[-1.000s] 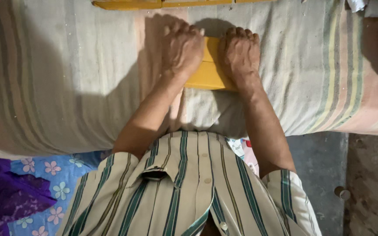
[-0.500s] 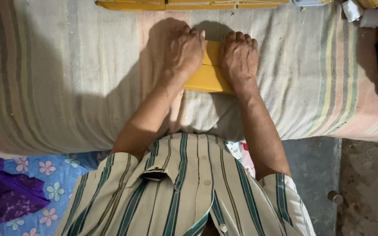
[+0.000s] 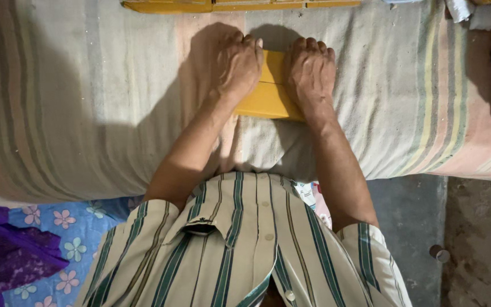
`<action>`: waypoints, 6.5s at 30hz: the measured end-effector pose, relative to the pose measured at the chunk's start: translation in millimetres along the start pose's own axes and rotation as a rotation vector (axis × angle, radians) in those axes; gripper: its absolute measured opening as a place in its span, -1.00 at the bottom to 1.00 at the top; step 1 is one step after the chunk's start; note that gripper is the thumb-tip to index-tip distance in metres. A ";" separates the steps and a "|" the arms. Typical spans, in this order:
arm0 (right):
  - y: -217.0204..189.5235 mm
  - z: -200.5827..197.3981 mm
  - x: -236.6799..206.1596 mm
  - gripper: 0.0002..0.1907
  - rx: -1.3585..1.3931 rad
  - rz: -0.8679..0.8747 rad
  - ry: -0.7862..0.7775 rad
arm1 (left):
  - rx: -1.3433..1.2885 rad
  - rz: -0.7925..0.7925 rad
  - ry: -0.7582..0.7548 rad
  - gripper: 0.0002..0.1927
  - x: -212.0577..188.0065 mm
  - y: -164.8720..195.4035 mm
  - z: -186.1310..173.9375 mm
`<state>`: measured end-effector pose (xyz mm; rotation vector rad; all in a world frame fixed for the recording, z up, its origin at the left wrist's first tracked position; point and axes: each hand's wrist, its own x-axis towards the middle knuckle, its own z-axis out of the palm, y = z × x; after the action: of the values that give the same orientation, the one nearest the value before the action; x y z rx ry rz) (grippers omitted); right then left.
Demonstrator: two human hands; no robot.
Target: The person sits on the floor and folds yellow cardboard boxes by hand, pressing the flaps and creases flat with their palms, then places each finished box onto a growing stack of folded boxes beside them.
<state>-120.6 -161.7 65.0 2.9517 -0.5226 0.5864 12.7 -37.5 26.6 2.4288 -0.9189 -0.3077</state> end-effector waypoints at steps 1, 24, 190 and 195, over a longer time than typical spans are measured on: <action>-0.6 0.9 0.0 -0.77 -0.026 -0.022 0.023 | 0.100 0.080 0.141 -0.66 -1.7 2.9 0.0; 2.5 5.9 11.7 -0.78 -0.134 0.030 -0.001 | -0.006 0.054 0.192 -0.54 -1.6 41.8 -34.9; -48.7 -71.9 -80.0 -0.22 0.092 -0.147 -0.169 | 0.240 0.533 0.206 -0.26 -128.9 0.2 -20.1; -22.7 -85.8 -88.9 -0.18 0.092 -0.154 -0.124 | 0.419 0.606 0.233 -0.11 -130.2 -34.6 -24.5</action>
<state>-220.4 -99.7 109.5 3.0937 -0.2810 0.4242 -55.8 80.9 31.8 2.3139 -1.6649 0.4154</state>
